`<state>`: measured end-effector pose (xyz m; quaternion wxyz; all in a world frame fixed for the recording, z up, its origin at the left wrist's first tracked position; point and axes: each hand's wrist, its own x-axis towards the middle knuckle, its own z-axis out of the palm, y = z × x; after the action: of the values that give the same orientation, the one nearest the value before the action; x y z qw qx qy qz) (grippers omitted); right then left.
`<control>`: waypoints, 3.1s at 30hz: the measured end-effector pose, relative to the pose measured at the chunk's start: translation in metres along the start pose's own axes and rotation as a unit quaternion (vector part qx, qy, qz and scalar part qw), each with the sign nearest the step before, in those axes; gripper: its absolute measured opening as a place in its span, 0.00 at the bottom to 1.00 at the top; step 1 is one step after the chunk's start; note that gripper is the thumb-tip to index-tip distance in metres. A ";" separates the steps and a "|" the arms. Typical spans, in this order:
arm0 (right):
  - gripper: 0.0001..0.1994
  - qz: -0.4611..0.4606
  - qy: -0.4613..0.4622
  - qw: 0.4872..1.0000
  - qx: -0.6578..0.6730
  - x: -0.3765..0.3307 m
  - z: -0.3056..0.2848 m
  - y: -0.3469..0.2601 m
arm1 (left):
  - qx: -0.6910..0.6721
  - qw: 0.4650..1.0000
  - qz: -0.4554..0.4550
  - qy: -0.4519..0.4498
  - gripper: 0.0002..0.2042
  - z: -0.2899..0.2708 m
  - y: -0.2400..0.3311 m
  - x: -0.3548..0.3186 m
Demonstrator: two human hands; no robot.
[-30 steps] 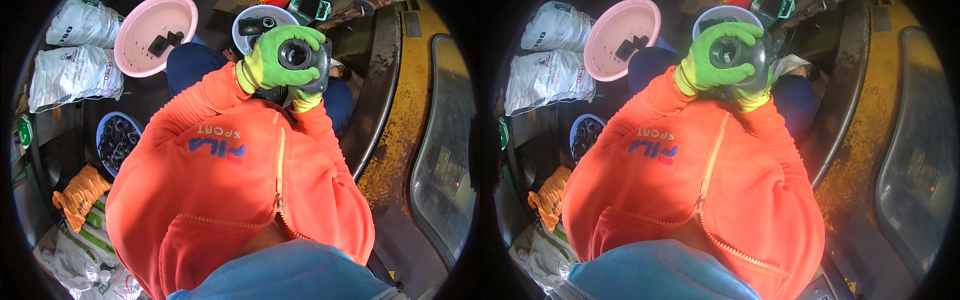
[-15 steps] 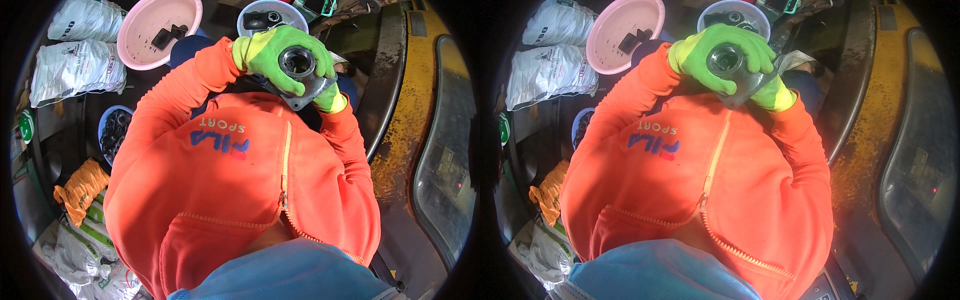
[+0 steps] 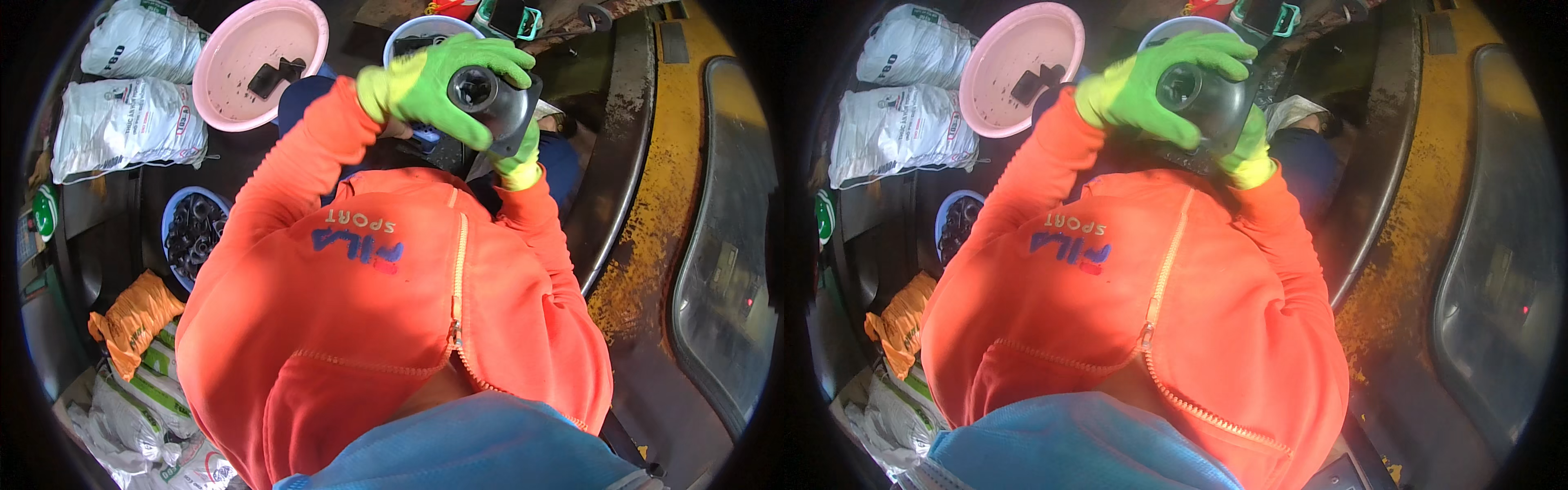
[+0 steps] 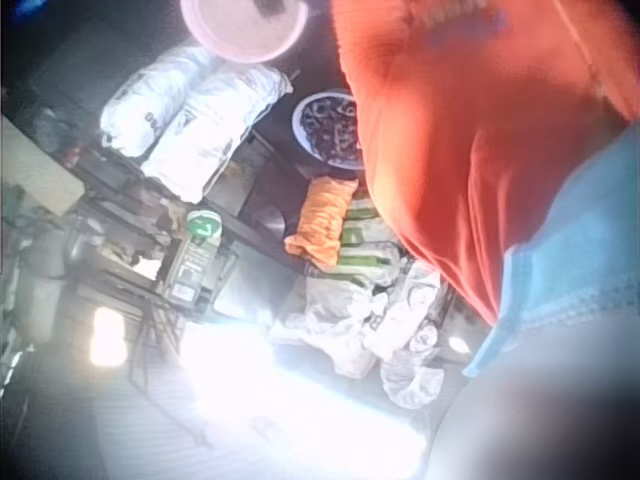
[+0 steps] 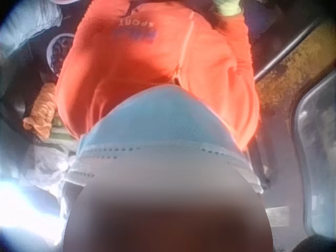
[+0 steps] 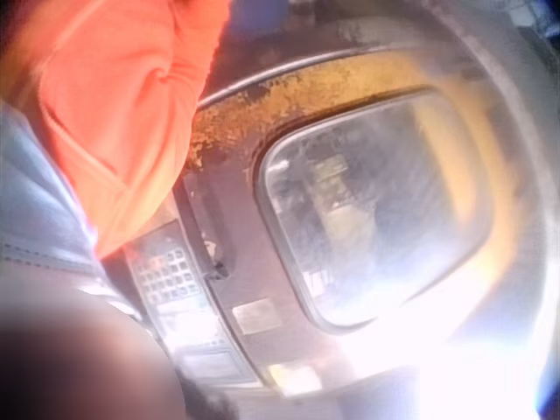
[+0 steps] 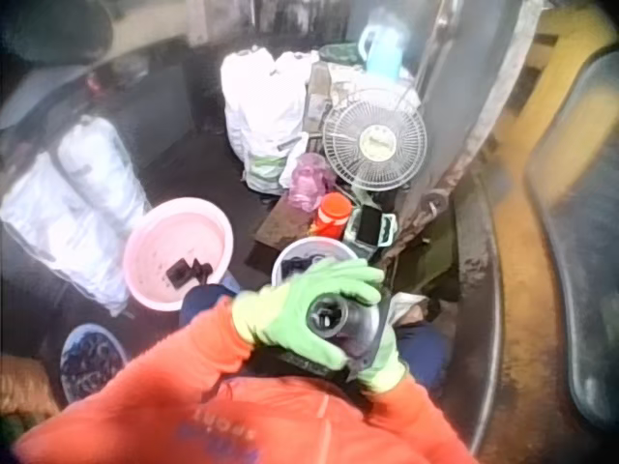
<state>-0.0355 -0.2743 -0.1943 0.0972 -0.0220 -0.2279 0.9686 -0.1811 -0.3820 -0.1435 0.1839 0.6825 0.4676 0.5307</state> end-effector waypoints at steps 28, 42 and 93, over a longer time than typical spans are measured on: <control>0.27 -0.100 -0.213 0.623 -0.746 -0.031 0.010 -0.008 | -0.262 0.953 0.079 -0.127 0.19 0.018 -0.001 -0.009; 0.24 -0.235 0.003 0.903 -0.360 -0.003 0.026 0.006 | 0.076 0.989 -0.042 0.120 0.30 0.024 0.009 -0.006; 0.18 -0.072 0.215 0.932 -0.283 -0.015 0.004 -0.025 | -0.160 0.951 -0.203 0.168 0.41 0.030 -0.022 -0.033</control>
<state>-0.0168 -0.2572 -0.1799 0.2033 -0.2400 -0.4675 0.8261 -0.1640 -0.3912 -0.1889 0.3134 0.4358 0.5298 0.6566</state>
